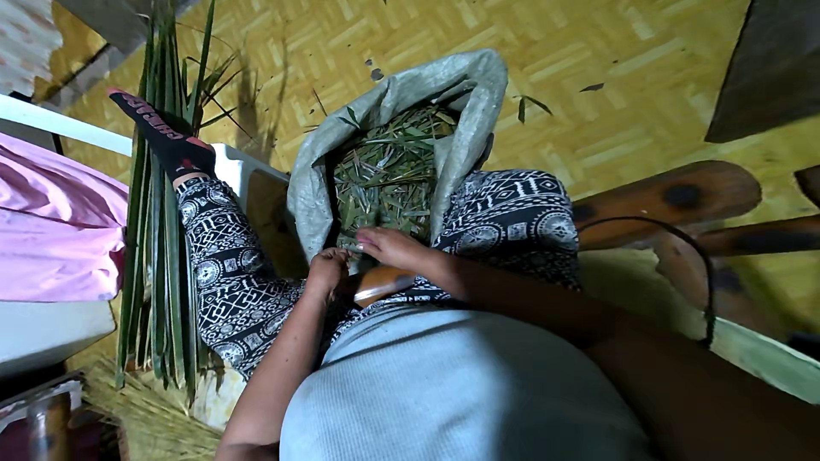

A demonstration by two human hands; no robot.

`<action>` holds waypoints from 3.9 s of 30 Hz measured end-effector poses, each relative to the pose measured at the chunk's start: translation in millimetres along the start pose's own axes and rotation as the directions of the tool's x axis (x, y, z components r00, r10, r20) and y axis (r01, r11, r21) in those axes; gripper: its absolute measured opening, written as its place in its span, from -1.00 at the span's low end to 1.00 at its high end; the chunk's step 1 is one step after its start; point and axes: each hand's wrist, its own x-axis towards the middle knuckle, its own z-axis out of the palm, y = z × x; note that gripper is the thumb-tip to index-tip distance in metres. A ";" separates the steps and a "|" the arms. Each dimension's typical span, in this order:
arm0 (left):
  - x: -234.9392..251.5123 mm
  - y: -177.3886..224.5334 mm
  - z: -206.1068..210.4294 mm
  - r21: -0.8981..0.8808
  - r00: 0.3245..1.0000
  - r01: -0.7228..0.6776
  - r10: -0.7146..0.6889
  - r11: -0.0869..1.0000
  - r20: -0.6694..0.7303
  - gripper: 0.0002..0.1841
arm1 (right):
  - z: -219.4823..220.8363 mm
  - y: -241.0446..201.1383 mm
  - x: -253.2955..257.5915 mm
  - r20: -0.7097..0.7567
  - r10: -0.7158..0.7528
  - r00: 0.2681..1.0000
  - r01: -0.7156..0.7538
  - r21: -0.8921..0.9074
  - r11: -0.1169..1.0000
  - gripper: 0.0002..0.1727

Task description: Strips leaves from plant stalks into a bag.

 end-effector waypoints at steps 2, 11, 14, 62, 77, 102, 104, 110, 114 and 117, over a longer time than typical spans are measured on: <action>0.3 0.5 0.6 0.028 1.000 -0.014 0.014 1.000 -0.013 -0.77 | 2.5 -0.7 -1.6 -0.022 -0.038 0.999 0.037 -0.033 0.999 -0.49; 0.8 1.0 2.9 -0.042 1.000 -0.012 0.012 0.999 0.010 -0.74 | 0.3 -7.3 -1.7 -0.024 -0.027 0.999 0.025 -0.104 0.994 -0.49; 1.0 1.0 3.8 -0.042 1.000 -0.011 0.012 0.999 0.009 -0.75 | 4.4 -5.5 -1.3 -0.046 -0.041 0.998 0.036 -0.106 0.994 -0.50; -18.1 -2.5 -63.6 0.231 0.995 0.083 -0.092 0.969 0.029 -0.74 | -33.4 39.5 21.8 -0.297 0.330 0.896 -0.389 -0.169 0.905 -0.46; 0.5 4.4 -13.4 -0.043 0.997 0.048 -0.046 0.998 0.058 -0.72 | -3.0 3.8 0.8 -0.181 0.147 0.972 -0.151 -0.006 0.989 -0.48; -19.7 8.2 -21.9 -0.010 0.988 0.066 -0.064 0.998 0.138 -0.72 | -36.2 23.0 17.3 -0.257 0.365 0.895 -0.359 0.073 0.930 -0.46; -15.3 7.8 -18.6 -0.015 0.994 0.047 -0.045 0.999 0.095 -0.73 | -27.7 10.9 11.3 -0.215 0.267 0.939 -0.253 0.087 0.963 -0.48; -6.9 5.2 -6.9 0.047 0.999 -0.011 0.009 0.999 0.036 -0.73 | 6.4 -10.6 -5.7 -0.032 -0.029 0.999 0.026 -0.082 0.996 -0.57; -9.6 6.5 -5.5 0.208 0.999 -0.046 0.045 0.977 0.008 -0.72 | 6.3 -9.3 -2.2 -0.009 -0.043 0.999 0.041 -0.166 0.985 -0.54; -9.0 1.7 -7.8 0.303 0.998 -0.067 0.068 0.951 0.010 -0.71 | 3.8 -0.6 4.6 -0.062 0.056 0.997 -0.066 -0.173 0.983 -0.49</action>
